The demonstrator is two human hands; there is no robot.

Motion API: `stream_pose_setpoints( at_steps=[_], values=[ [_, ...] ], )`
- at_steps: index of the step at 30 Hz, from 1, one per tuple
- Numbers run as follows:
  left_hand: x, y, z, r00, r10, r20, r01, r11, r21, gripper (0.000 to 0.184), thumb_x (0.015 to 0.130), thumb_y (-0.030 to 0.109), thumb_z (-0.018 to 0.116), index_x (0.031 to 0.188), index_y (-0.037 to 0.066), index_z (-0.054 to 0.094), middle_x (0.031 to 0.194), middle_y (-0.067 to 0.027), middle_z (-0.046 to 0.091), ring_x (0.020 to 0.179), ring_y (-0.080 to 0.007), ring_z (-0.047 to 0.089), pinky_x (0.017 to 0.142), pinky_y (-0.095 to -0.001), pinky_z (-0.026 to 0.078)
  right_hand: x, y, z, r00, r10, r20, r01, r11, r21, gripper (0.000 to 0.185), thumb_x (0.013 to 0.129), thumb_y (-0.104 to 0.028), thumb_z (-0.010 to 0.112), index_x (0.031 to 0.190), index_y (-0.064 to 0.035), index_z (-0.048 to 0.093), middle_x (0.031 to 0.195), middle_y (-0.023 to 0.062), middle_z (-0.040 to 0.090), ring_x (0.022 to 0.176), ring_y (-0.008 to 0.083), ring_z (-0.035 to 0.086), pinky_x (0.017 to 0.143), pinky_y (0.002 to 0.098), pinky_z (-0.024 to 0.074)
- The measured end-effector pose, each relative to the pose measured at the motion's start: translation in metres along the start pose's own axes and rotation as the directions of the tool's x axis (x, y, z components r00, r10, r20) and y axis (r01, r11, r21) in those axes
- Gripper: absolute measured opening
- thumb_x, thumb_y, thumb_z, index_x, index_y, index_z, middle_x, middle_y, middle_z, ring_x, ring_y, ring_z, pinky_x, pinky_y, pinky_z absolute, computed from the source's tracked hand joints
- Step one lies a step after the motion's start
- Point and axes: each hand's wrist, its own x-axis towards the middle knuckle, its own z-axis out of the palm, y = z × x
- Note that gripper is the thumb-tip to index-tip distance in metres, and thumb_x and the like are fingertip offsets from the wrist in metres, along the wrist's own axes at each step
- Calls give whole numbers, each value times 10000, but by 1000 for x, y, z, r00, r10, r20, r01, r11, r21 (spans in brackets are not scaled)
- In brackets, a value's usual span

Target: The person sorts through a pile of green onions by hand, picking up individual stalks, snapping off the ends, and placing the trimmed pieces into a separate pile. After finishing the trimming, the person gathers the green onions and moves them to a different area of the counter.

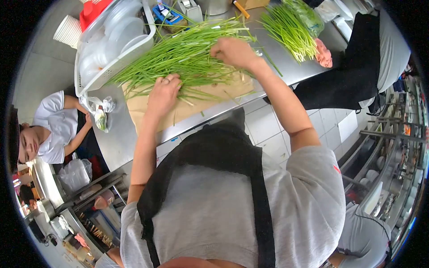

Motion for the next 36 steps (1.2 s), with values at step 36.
stream_pose_setpoints(
  at_steps=[36],
  values=[
    [-16, 21, -13, 990, -89, -110, 62, 973, -222, 171, 769, 88, 572, 933, 55, 612, 1151, -100, 504, 917, -284, 500, 785, -368, 437, 53, 5, -51, 968, -172, -185, 110, 946, -306, 216, 707, -94, 565, 909, -144, 623, 823, 102, 625, 810, 278, 600, 668, 394, 495]
  ],
)
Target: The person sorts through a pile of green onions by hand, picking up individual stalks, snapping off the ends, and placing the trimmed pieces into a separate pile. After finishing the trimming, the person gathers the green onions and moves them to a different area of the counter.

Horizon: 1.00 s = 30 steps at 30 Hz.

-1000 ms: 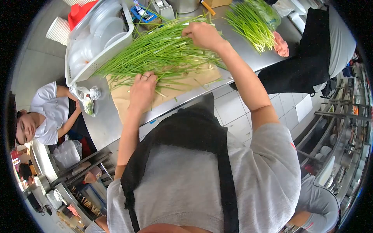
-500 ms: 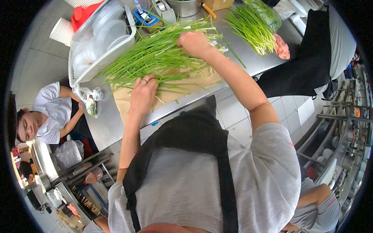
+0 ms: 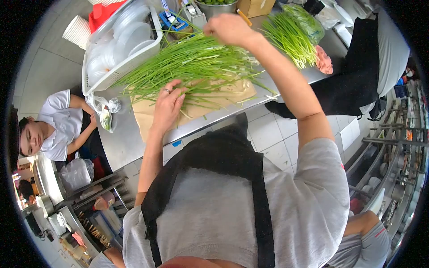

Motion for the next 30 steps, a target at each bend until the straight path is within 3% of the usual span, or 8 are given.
stream_pose_setpoints(
  at_steps=[7, 10, 15, 19, 22, 26, 28, 30],
  values=[
    [13, 5, -11, 992, 73, -100, -54, 983, 176, 237, 698, 49, 603, 929, 92, 639, 1229, -95, 472, 914, -285, 461, 792, -353, 436, -45, -52, 52, 971, -93, 218, 51, 981, 189, 299, 674, -134, 669, 968, -153, 617, 888, 79, 581, 859, 263, 576, 708, 383, 475],
    [11, 2, -4, 997, 74, -12, -71, 980, 186, 240, 684, 49, 606, 916, 97, 646, 1252, -91, 459, 931, -287, 454, 801, -348, 435, -58, -61, 52, 974, -155, 167, 97, 945, 311, 276, 702, -111, 638, 975, -150, 616, 898, 90, 586, 825, 284, 586, 686, 393, 482],
    [3, -1, 5, 998, 47, 50, -56, 980, 189, 226, 678, 54, 609, 895, 98, 654, 1270, -85, 447, 947, -286, 452, 814, -343, 434, -51, -13, 22, 990, 101, -97, -46, 888, 457, 132, 743, -76, 580, 865, -79, 629, 837, 95, 606, 802, 277, 584, 692, 370, 471],
    [2, -2, 6, 997, 57, 49, -64, 983, 174, 242, 670, 42, 622, 904, 98, 651, 1286, -67, 433, 948, -285, 447, 824, -341, 425, -54, -5, 3, 986, 167, -14, -145, 890, 432, 112, 753, -10, 558, 840, -44, 618, 805, 96, 620, 777, 264, 587, 714, 324, 466],
    [2, 0, 6, 996, 74, 41, -79, 984, 158, 273, 664, 23, 627, 925, 100, 644, 1289, -55, 430, 973, -289, 443, 845, -347, 411, -60, -6, 18, 999, -41, 0, 37, 904, 426, 127, 735, 6, 548, 819, -53, 623, 793, 81, 618, 781, 257, 587, 695, 333, 464],
    [-1, -6, 9, 988, 99, 121, -120, 978, 172, 221, 684, 69, 611, 901, 101, 640, 1220, -57, 489, 1063, -289, 430, 850, -398, 404, -60, -10, 35, 998, 49, -34, -35, 948, 315, 138, 723, 1, 550, 811, -68, 630, 797, 81, 615, 788, 263, 590, 692, 341, 463],
    [-7, -11, 14, 986, 88, 144, -112, 979, 171, 217, 688, 69, 605, 901, 100, 636, 1206, -54, 498, 1077, -286, 425, 845, -403, 403, -58, -4, 37, 913, 57, 404, -168, 955, 245, 186, 677, -35, 554, 809, -128, 647, 744, 70, 615, 737, 277, 597, 650, 369, 470],
    [-8, -11, 13, 983, 79, 168, -107, 980, 167, 213, 692, 68, 600, 901, 99, 633, 1191, -50, 508, 1090, -282, 421, 840, -407, 401, -60, -3, 34, 921, 46, 387, -154, 955, 254, 195, 662, -34, 556, 805, -134, 644, 731, 69, 615, 722, 283, 598, 634, 375, 469]
  ],
)
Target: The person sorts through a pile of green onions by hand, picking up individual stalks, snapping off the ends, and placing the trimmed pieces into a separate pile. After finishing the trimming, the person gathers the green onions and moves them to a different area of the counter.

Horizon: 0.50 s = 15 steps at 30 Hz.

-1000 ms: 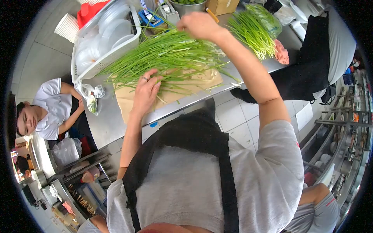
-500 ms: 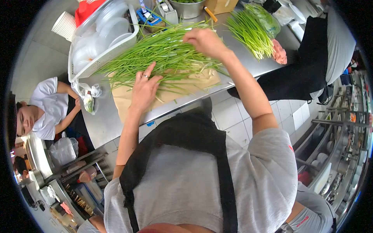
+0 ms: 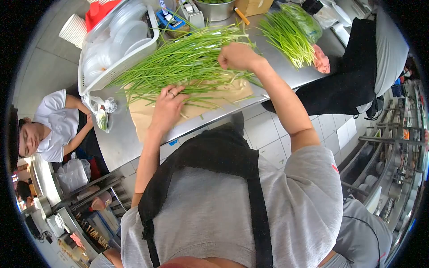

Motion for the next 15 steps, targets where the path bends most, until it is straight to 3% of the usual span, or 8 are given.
stream_pose_setpoints(
  at_steps=[2, 4, 7, 8, 10, 11, 13, 15],
  values=[
    [2, 5, -6, 998, 14, -63, -14, 1000, 5, 202, 705, 68, 583, 899, 95, 634, 1186, -57, 509, 1090, -284, 421, 838, -389, 396, 1, -1, 0, 1000, -16, -12, 16, 1000, 1, 205, 648, -32, 558, 802, -140, 640, 718, 67, 615, 707, 289, 598, 618, 382, 468],
    [9, 13, -14, 994, 0, -106, -3, 1000, -28, 216, 694, 39, 583, 902, 83, 626, 1192, -57, 501, 1098, -290, 417, 873, -394, 374, 8, -3, 5, 968, -20, -251, 15, 1000, -23, 164, 653, -44, 553, 769, -136, 624, 716, 75, 610, 709, 288, 596, 604, 383, 465],
    [19, 22, -20, 984, 4, -176, -3, 1000, 10, 202, 702, 47, 577, 896, 81, 626, 1186, -63, 507, 1119, -292, 412, 884, -408, 354, 11, -14, 16, 919, -110, -380, 80, 992, -95, 100, 660, -72, 553, 732, -121, 602, 699, 90, 598, 700, 297, 592, 597, 395, 462],
    [22, 23, -21, 980, 17, -200, -2, 997, 80, 177, 721, 84, 570, 886, 91, 634, 1174, -69, 521, 1131, -290, 412, 860, -418, 356, 10, -14, 14, 918, -108, -382, 77, 993, -94, 100, 660, -72, 553, 732, -121, 602, 699, 90, 598, 700, 297, 592, 597, 395, 462],
    [20, 13, -10, 989, 23, -145, -11, 996, 86, 176, 723, 86, 571, 887, 96, 635, 1160, -71, 533, 1138, -290, 413, 868, -424, 347, 9, -14, 5, 978, -78, -194, 70, 996, -51, 90, 667, -87, 572, 741, -124, 608, 718, 99, 597, 714, 295, 591, 621, 406, 461],
    [18, 9, -5, 996, 25, -88, -17, 996, 88, 176, 725, 88, 571, 888, 101, 636, 1146, -74, 545, 1145, -291, 413, 875, -430, 337, 8, -13, 0, 978, -80, -193, 72, 996, -52, 90, 667, -87, 572, 741, -124, 608, 718, 99, 597, 714, 295, 591, 621, 406, 461],
    [10, 6, -2, 999, 10, -38, -7, 997, 80, 185, 744, 90, 560, 915, 109, 630, 1148, -63, 542, 1153, -282, 407, 891, -418, 324, 5, -10, -11, 981, 116, -156, -118, 993, -6, 86, 677, -95, 584, 753, -123, 614, 779, 98, 607, 751, 287, 592, 652, 408, 460],
    [6, 7, 0, 1000, -1, 13, 0, 997, 71, 195, 763, 91, 550, 941, 116, 624, 1149, -51, 540, 1160, -273, 401, 907, -407, 312, 2, -4, -16, 966, 156, -206, -161, 987, -11, 99, 686, -104, 605, 784, -113, 617, 795, 87, 615, 762, 281, 590, 663, 383, 461]
  ],
)
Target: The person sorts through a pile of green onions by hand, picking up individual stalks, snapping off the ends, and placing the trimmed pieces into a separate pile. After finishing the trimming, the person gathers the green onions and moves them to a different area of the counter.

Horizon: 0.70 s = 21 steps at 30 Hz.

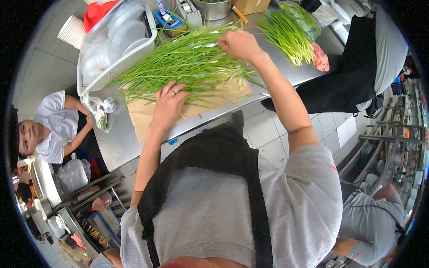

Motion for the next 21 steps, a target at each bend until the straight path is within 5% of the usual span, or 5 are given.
stream_pose_setpoints(
  at_steps=[2, 6, 13, 19, 21],
  values=[
    [-2, 1, 0, 1000, -5, 4, 6, 1000, -7, 199, 768, 93, 550, 952, 115, 621, 1139, -44, 548, 1155, -270, 407, 910, -412, 308, -1, 8, 5, 975, -37, -221, 31, 999, -28, 96, 712, -123, 616, 804, -97, 624, 827, 71, 623, 781, 272, 589, 663, 361, 470],
    [-2, 1, 1, 999, 5, -33, -6, 1000, -17, 177, 751, 115, 570, 917, 114, 633, 1113, -61, 568, 1138, -281, 426, 903, -434, 316, -2, -1, 12, 948, -156, -277, 150, 988, -42, 106, 715, -134, 621, 815, -99, 630, 829, 70, 626, 786, 266, 593, 660, 368, 474],
    [-5, 0, 5, 998, -39, 54, 39, 999, 1, 250, 758, 95, 557, 1002, 124, 606, 1173, -49, 532, 1175, -282, 396, 932, -435, 296, -3, -27, 31, 986, -153, 71, 151, 988, 38, 90, 685, -129, 639, 761, -88, 616, 763, 75, 600, 736, 270, 591, 651, 380, 476],
    [-7, 1, 5, 995, -67, 69, 68, 998, -17, 264, 761, 99, 560, 1022, 117, 597, 1201, -54, 521, 1179, -293, 395, 944, -450, 294, 6, -25, -38, 913, -339, -225, 268, 917, -294, 71, 711, -101, 594, 777, -89, 618, 811, 86, 600, 777, 263, 587, 653, 378, 475],
    [-8, 0, 4, 995, -66, 72, 67, 998, -21, 263, 766, 102, 559, 1026, 116, 596, 1207, -54, 518, 1178, -293, 398, 946, -451, 293, 6, -32, -91, 935, -152, -321, 78, 970, -232, 98, 757, -126, 590, 828, -63, 615, 766, 109, 611, 702, 281, 596, 626, 368, 473]
  ],
)
